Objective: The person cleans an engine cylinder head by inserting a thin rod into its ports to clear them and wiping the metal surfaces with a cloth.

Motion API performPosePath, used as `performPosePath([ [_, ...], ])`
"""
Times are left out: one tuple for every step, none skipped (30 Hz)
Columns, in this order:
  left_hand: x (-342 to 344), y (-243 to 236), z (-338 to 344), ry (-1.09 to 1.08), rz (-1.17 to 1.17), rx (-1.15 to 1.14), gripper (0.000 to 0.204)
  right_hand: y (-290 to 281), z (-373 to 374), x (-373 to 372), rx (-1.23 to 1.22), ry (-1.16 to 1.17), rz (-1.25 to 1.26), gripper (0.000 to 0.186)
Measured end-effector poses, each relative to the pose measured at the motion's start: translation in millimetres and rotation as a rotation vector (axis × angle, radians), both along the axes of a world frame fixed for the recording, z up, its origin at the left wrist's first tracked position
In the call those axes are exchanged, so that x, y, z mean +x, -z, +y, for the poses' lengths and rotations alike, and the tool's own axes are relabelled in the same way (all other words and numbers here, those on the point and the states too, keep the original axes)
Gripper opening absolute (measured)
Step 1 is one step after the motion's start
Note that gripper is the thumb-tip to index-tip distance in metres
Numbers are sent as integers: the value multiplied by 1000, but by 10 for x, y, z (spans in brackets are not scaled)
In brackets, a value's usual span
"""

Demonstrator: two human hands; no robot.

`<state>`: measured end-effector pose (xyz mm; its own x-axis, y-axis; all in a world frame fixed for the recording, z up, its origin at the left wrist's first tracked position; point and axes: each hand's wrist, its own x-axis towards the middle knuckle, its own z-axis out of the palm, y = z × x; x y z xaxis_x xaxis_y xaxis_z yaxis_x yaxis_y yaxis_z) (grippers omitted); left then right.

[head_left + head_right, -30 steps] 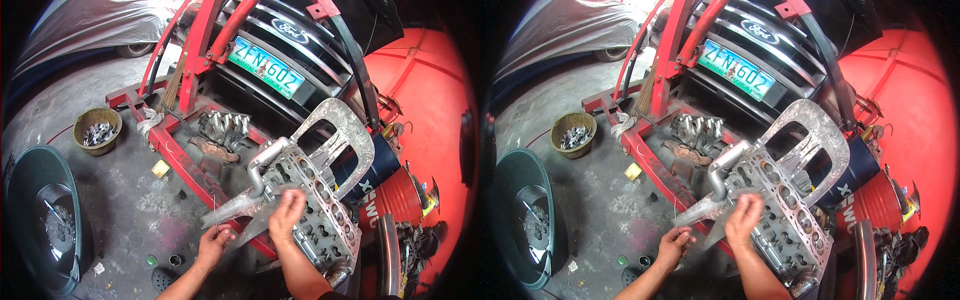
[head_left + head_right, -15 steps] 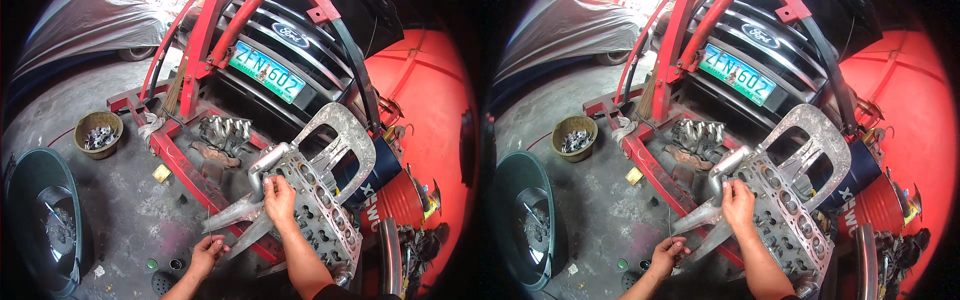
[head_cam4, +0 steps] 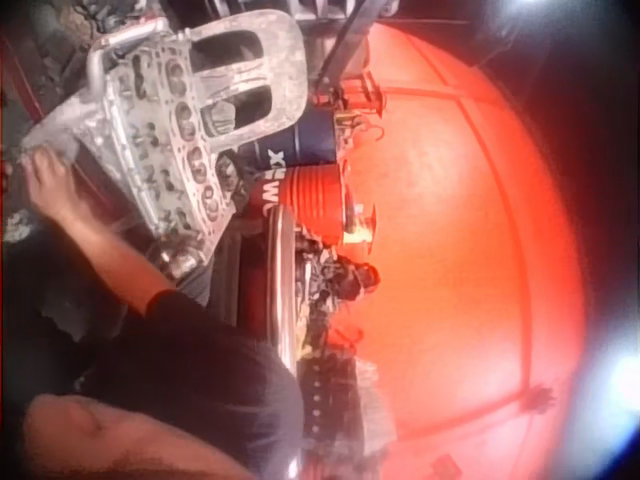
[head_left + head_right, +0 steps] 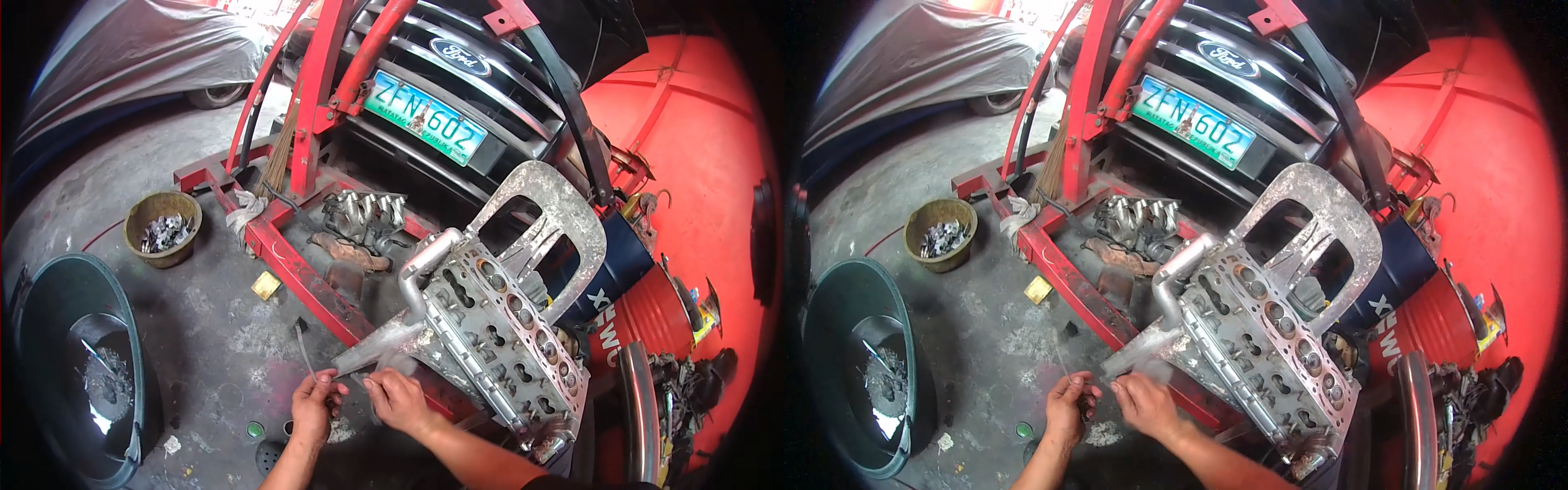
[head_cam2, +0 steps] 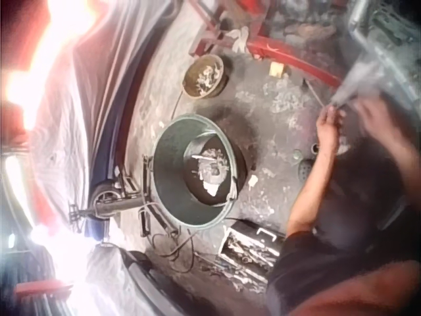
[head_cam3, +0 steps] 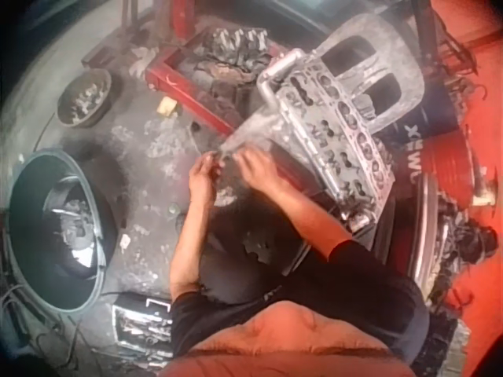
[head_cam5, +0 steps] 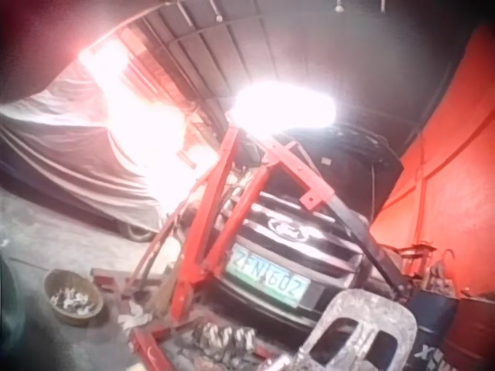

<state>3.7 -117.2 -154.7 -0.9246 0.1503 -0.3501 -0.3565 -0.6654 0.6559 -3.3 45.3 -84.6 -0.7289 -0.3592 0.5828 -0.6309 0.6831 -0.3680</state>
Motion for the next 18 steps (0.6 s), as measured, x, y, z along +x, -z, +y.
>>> performPosePath([
  [-7,-30,-1,-99,-10,-28,23,-26,-58,147,-135,95,-52,10],
  [-23,-72,-19,-146,-34,-99,27,-109,-3,248,-76,138,-42,10],
  [6,-91,-27,-140,-26,-122,27,-160,78,370,-99,144,-37,10],
  [26,-61,-35,-137,10,-269,29,-205,184,471,-78,187,-61,9],
  [41,-26,-30,-132,50,-418,31,-285,307,566,-60,232,-84,9],
  [68,33,9,-93,252,-707,34,-420,421,688,30,201,-81,9],
  [67,-94,46,32,337,-863,36,-614,561,854,126,181,-75,9],
  [82,-311,85,93,422,-1043,34,-797,686,995,210,136,-62,10],
  [64,-575,151,164,512,-1216,33,-984,823,1135,298,100,-47,10],
  [28,-838,200,179,520,-1255,33,-1116,969,1282,332,108,-56,10],
  [-28,-1100,282,252,610,-1462,29,-1235,1115,1430,368,120,-70,11],
  [-74,-1305,366,330,694,-1673,25,-1383,1227,1541,388,158,-75,11],
  [-128,-1415,442,350,693,-1715,25,-1507,1329,1635,407,190,-80,11],
  [-220,-1461,526,304,825,-1785,21,-1549,1447,1720,396,225,-122,11],
  [-310,-1509,626,259,968,-1839,17,-1545,1547,1786,364,230,-124,11],
  [-388,-1572,731,275,973,-1863,17,-1528,1643,1845,335,302,-94,11],
  [-464,-1634,822,266,1060,-1940,17,-1503,1707,1890,306,371,-66,11],
  [-523,-1704,926,251,1153,-2009,18,-1485,1738,1916,264,380,-18,11],
])
